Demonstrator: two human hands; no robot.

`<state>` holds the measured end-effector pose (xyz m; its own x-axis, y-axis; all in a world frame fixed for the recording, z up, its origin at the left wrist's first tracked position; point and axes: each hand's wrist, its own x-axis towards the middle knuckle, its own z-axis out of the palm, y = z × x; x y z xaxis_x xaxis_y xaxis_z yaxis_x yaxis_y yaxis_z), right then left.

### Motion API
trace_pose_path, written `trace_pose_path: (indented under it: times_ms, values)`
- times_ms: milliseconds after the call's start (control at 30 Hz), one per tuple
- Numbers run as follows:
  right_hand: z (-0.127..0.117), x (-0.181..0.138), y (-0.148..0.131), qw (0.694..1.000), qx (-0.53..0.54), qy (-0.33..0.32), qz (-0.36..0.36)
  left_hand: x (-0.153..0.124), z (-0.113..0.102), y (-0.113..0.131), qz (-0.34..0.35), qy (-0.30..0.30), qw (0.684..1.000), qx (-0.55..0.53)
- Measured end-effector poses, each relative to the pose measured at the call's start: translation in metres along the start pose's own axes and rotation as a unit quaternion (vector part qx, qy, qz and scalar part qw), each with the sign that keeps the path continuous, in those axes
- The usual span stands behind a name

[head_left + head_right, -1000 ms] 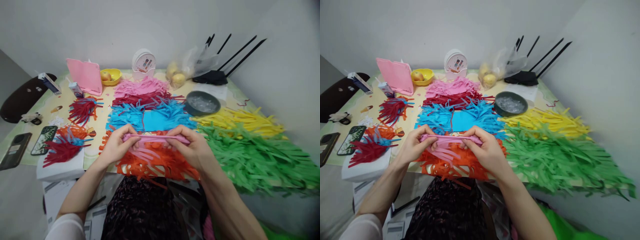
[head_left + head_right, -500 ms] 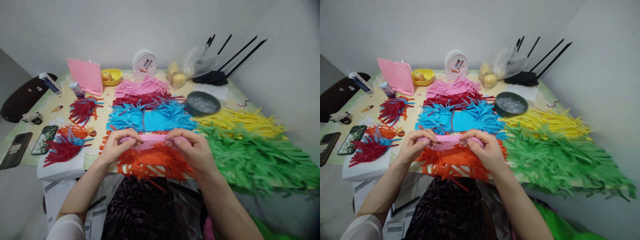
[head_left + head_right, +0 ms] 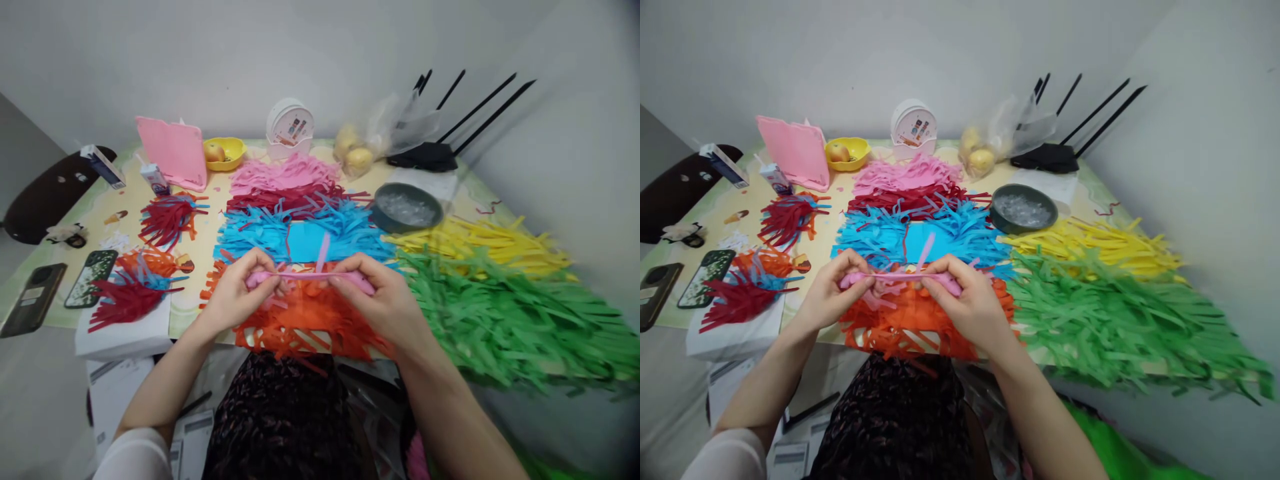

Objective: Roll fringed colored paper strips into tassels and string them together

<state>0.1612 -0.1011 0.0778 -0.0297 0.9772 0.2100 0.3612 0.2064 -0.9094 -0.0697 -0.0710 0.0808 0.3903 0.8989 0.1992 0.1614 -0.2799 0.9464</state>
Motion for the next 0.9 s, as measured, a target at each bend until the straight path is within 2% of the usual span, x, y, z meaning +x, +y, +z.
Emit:
trace_pose_path:
  times_ms: [100,267,367,500,600,667,767,900]
  values:
    - [0.003,0.000,-0.001,0.996,0.083,0.013,0.011,0.000,0.004,0.000,-0.045,-0.011,0.988,-0.150]
    - [0.011,0.000,0.005,0.987,0.151,0.048,0.023,0.001,0.009,-0.006,-0.043,0.009,0.975,-0.218]
    - [0.014,0.000,0.010,0.980,0.192,0.037,0.021,0.002,0.005,-0.010,-0.033,0.009,0.971,-0.237]
    - [0.009,0.000,0.010,0.987,0.162,0.000,-0.012,0.003,-0.015,-0.006,-0.002,-0.108,0.984,-0.139]
    - [0.004,0.001,0.008,0.993,0.080,-0.038,-0.074,0.009,-0.026,0.004,0.027,-0.118,0.992,-0.020]
    - [0.003,0.002,0.004,0.992,0.039,-0.052,-0.111,0.015,-0.026,0.009,0.023,-0.140,0.989,0.034]
    - [0.001,0.003,-0.001,0.985,0.000,-0.064,-0.159,0.024,-0.019,0.011,-0.018,-0.221,0.973,0.058]
    - [-0.009,0.003,-0.001,0.972,-0.069,-0.106,-0.198,0.027,-0.015,0.010,-0.041,-0.219,0.971,0.086]
